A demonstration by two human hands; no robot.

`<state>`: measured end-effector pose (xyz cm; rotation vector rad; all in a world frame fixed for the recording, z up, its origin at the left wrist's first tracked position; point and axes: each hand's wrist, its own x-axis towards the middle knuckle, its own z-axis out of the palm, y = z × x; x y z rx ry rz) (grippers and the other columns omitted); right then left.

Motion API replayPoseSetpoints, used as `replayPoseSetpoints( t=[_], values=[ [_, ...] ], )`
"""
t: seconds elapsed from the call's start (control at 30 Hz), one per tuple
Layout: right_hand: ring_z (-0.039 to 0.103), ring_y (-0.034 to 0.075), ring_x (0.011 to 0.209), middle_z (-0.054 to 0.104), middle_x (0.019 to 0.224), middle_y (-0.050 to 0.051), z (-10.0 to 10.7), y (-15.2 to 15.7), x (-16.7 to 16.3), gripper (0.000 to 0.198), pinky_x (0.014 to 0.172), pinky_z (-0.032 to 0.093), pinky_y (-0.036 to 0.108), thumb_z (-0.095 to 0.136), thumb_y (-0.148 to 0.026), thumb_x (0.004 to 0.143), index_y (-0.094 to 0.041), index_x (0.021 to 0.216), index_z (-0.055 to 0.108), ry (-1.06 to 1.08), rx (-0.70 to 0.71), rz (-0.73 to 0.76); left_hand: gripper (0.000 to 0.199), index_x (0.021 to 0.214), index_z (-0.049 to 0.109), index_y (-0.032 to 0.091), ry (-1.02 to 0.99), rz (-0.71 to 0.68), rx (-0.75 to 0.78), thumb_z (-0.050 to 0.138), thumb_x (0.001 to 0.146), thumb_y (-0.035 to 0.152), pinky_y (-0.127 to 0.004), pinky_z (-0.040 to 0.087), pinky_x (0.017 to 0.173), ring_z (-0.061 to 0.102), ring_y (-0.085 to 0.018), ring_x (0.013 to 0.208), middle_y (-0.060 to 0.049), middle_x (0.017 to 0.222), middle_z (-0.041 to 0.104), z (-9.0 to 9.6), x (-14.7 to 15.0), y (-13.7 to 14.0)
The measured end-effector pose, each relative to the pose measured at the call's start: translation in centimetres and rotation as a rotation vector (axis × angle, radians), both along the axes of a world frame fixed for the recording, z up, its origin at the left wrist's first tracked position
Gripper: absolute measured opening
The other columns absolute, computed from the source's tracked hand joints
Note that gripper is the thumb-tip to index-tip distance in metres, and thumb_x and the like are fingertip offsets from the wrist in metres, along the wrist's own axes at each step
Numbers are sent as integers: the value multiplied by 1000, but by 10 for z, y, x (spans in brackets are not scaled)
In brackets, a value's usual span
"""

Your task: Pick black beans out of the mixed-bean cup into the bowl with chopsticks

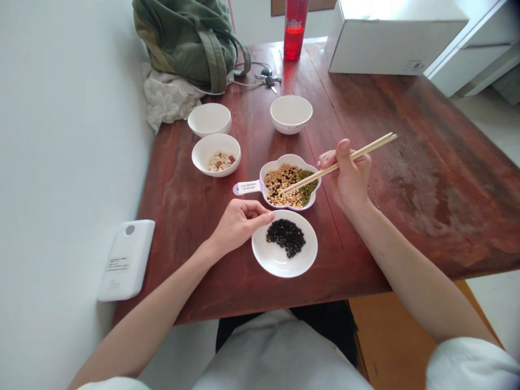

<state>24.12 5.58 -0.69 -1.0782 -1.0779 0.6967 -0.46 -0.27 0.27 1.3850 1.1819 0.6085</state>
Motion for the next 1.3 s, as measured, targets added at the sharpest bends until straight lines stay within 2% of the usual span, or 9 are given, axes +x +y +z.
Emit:
replayPoseSetpoints(
  t=[0.17,0.43,0.63,1.3],
  values=[
    [61,14,55,63,53,3,0,-5,-1,61,53,45,29,54,-70,88,-21,53,66,-92,7,-8,31,75,75,11,11,-1,5,78,80,41,-18,25,40,41,-6,43,0,51,58,3,1,0],
    [60,15,62,68,62,3,-1,-17,-8,47,61,44,31,63,-55,91,-22,60,74,-201,30,138,31,75,76,11,22,2,-6,78,80,42,-18,26,42,42,-6,43,0,52,59,2,0,1],
    [61,15,64,69,63,3,-2,-20,-11,41,63,43,31,64,-47,92,-22,62,76,-213,46,188,31,76,76,11,25,6,-12,78,80,41,-19,27,43,43,-7,45,-1,53,59,1,0,1],
    [62,14,64,70,62,2,0,-20,-11,40,64,47,30,67,-45,91,-21,60,74,-265,47,195,31,78,76,9,8,11,-35,79,80,40,-16,28,40,45,-6,44,-2,54,63,0,0,2]
  ],
)
